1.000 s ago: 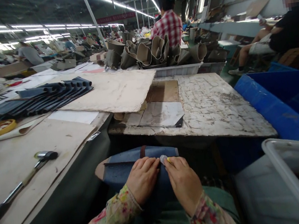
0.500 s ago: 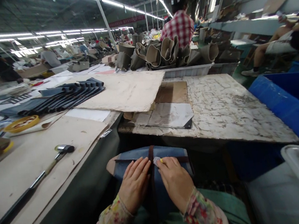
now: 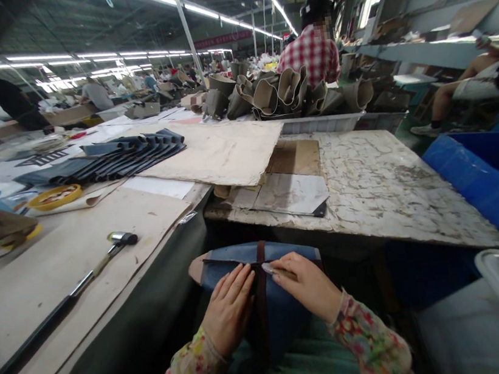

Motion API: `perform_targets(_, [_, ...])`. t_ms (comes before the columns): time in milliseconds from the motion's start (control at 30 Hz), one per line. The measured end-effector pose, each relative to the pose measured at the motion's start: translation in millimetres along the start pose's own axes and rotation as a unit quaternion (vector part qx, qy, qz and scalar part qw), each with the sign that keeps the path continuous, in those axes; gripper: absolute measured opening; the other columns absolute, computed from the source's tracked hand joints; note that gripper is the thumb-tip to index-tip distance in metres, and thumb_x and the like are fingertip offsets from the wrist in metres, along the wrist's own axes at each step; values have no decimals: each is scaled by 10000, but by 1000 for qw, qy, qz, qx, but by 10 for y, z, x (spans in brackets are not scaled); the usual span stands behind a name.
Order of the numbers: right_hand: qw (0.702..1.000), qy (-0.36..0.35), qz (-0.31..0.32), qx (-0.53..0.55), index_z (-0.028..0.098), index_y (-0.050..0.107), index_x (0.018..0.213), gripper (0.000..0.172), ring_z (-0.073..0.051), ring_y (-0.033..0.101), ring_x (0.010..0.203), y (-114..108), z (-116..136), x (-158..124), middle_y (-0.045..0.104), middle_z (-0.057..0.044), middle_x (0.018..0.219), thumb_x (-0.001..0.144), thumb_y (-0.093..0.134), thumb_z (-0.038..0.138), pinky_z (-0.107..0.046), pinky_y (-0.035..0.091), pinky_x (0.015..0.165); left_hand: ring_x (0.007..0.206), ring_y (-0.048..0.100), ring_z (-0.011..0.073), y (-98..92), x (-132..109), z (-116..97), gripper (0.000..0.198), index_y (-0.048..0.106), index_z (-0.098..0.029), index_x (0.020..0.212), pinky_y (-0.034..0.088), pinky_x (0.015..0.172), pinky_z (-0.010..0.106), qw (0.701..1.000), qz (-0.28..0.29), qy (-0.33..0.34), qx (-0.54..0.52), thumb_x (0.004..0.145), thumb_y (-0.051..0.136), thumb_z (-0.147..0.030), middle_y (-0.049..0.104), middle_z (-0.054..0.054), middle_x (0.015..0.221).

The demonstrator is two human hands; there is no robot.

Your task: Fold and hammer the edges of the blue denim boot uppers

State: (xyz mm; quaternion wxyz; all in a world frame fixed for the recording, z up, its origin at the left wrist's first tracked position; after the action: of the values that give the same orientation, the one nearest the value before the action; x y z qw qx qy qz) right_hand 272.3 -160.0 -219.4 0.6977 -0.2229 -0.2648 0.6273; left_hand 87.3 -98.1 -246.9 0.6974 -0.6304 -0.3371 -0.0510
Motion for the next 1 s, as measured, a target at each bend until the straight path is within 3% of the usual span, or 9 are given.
perform_targets(200, [998,-7,58,8,193,627,1046,285,-177,553,947,-85,14,123,616,-57,982,856,469,334,-324,427,876,1052,494,215,16,42,28,332,492,-166,1199,361,880,359,998,21,-60,-27,889,384,-215,571,54,1183])
perform_targets(333, [995,-10,96,-29,171,637,1041,291,-185,552,938,-125,66,200,617,-75,972,842,484,319,-330,423,876,974,500,214,13,175,41,238,553,-177,1065,378,814,359,992,46,-109,-35,876,413,-217,594,59,1057])
perform_targets(533, [990,-19,126,-65,166,639,1042,274,-176,558,925,-145,116,242,609,-75,984,831,500,270,-323,422,885,964,487,199,19,305,26,204,551,-218,1030,330,842,374,994,72,-75,-44,837,492,-191,599,14,982])
perform_targets(733, [992,-34,95,-70,188,620,1061,255,-159,542,941,-80,117,167,597,-51,990,859,473,240,-309,423,883,1035,461,194,75,254,52,234,542,-196,1061,266,946,356,996,50,-33,-61,843,458,-171,596,12,1074])
perform_targets(1000, [988,-21,47,-143,187,568,1124,280,-174,522,936,43,134,134,564,-52,1005,876,438,189,-354,440,876,1067,476,193,142,272,71,277,540,-148,1078,262,1005,347,993,75,-26,-88,838,402,-137,569,45,1160])
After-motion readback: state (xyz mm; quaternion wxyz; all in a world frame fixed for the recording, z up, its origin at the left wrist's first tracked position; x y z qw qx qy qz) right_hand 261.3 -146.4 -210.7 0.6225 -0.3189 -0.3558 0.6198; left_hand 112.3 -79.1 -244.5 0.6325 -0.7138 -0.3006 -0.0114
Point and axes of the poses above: each hand's wrist, its own x-axis towards the middle knuckle, its own y-axis out of the palm, z = x × y, the point moved 2 cm from there along x, towards the middle knuckle
